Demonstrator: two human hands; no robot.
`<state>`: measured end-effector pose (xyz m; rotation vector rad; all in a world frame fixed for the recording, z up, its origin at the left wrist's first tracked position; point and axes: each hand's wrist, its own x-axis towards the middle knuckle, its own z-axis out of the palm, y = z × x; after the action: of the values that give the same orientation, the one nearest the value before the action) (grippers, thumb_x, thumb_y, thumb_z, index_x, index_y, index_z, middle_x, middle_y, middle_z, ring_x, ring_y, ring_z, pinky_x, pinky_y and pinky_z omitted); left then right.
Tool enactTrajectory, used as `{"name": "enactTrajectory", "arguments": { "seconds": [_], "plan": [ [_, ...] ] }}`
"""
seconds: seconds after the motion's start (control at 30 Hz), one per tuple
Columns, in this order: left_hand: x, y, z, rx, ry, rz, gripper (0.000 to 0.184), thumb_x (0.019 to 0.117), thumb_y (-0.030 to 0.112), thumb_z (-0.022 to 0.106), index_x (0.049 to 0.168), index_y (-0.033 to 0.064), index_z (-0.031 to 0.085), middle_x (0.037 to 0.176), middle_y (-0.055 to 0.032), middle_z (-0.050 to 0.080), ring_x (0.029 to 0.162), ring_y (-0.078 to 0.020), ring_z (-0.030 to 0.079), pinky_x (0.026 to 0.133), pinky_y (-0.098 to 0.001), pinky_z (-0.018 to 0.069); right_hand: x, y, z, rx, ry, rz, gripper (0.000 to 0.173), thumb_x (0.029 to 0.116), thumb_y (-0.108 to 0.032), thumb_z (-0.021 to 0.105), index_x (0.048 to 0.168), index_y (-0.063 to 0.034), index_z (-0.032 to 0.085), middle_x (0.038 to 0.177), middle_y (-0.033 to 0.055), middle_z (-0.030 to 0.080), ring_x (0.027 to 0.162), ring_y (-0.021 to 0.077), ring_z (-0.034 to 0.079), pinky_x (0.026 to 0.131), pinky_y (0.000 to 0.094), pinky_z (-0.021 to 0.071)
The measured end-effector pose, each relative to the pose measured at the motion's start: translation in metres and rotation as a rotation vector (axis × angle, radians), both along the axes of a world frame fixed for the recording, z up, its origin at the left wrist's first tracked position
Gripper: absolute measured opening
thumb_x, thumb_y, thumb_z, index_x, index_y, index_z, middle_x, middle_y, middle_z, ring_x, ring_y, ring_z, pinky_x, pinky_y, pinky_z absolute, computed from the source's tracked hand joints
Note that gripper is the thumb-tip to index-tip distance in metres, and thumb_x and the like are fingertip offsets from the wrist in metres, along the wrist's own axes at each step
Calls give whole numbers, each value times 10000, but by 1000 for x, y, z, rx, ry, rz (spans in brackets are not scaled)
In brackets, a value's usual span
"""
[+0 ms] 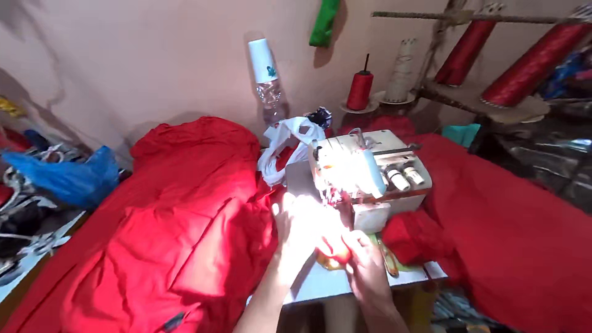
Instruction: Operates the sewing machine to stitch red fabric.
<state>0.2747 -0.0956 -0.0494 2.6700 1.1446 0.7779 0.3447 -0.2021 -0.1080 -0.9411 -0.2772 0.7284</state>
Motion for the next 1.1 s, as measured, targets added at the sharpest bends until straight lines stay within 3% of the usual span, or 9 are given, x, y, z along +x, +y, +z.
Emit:
{"name": "enactTrajectory", "arguments": {
  "seconds": [0.1, 0.23, 0.3, 0.47, 0.53, 0.6, 0.7, 0.87, 1.1],
  "plan": [
    [-3, -4, -2, -23, 21, -32, 208, 886, 212, 673, 929, 31, 766, 949, -181, 711, 1016, -405, 657, 877, -639, 437, 3, -25, -5, -65, 89, 118, 235, 1014, -28, 431, 877, -71, 617, 711, -20, 670, 516, 9, 581, 462, 155, 477],
    [1, 6, 9, -107, 80, -4, 227, 891, 212, 681, 969, 13, 755, 994, -209, 695, 1034, -406, 641, 922, -637, 412, 12, -4, -23, -14, -339, -97, 137, 854, 7, 636, 760, -81, 681, 735, -63, 668, 675, -9, 638, 651, 162, 556],
    [7, 16, 20, -228, 153, 29, 236, 936, 193, 643, 1039, 7, 746, 1072, -208, 684, 1107, -394, 609, 986, -623, 382, 16, 10, -23, -1, -477, -140, 131, 822, -7, 661, 723, -92, 652, 694, -85, 629, 630, -46, 591, 599, 124, 512],
    [4, 42, 8, -279, -82, -79, 146, 905, 186, 686, 973, 59, 708, 988, -101, 686, 1011, -273, 636, 936, -524, 470, 21, 27, -19, -7, -490, -135, 252, 837, -12, 646, 632, -125, 553, 589, -103, 511, 516, -57, 466, 497, 119, 407],
    [-12, 45, 17, -201, -160, -225, 220, 888, 168, 727, 1046, 15, 738, 1095, -153, 707, 1095, -305, 627, 957, -493, 485, 23, 28, -16, -22, -480, -110, 263, 849, -13, 637, 633, -133, 545, 588, -112, 511, 514, -61, 468, 500, 119, 408],
    [-34, 47, 24, -165, -153, -475, 292, 847, 314, 757, 1039, 95, 758, 1117, -49, 712, 1162, -176, 604, 1024, -356, 472, 25, 28, -15, -16, -481, -93, 254, 850, -10, 641, 642, -126, 554, 585, -112, 511, 513, -65, 468, 501, 116, 407],
    [-39, 41, 32, -100, 22, -574, 296, 888, 377, 707, 1010, 122, 797, 1154, -72, 718, 1240, -266, 581, 1091, -484, 408, 26, 26, -15, -32, -487, -79, 259, 855, -3, 638, 643, -124, 551, 582, -112, 507, 506, -61, 460, 497, 118, 398],
    [-30, 28, 53, -190, 148, -560, 304, 971, 287, 616, 1107, 52, 751, 1172, -138, 680, 1208, -262, 582, 1070, -420, 432, 27, 29, -11, -37, -500, -88, 261, 857, 14, 630, 640, -103, 546, 599, -101, 511, 525, -59, 471, 516, 121, 411],
    [-15, 14, 64, -364, 209, -417, 307, 1033, 168, 518, 1212, -29, 670, 1252, -198, 642, 1247, -303, 563, 1113, -492, 377, 28, 29, -9, -155, -772, -250, 190, 870, -83, 663, 712, 15, 627, 647, 11, 561, 583, 4, 499, 573, 182, 426]
  ]
}}
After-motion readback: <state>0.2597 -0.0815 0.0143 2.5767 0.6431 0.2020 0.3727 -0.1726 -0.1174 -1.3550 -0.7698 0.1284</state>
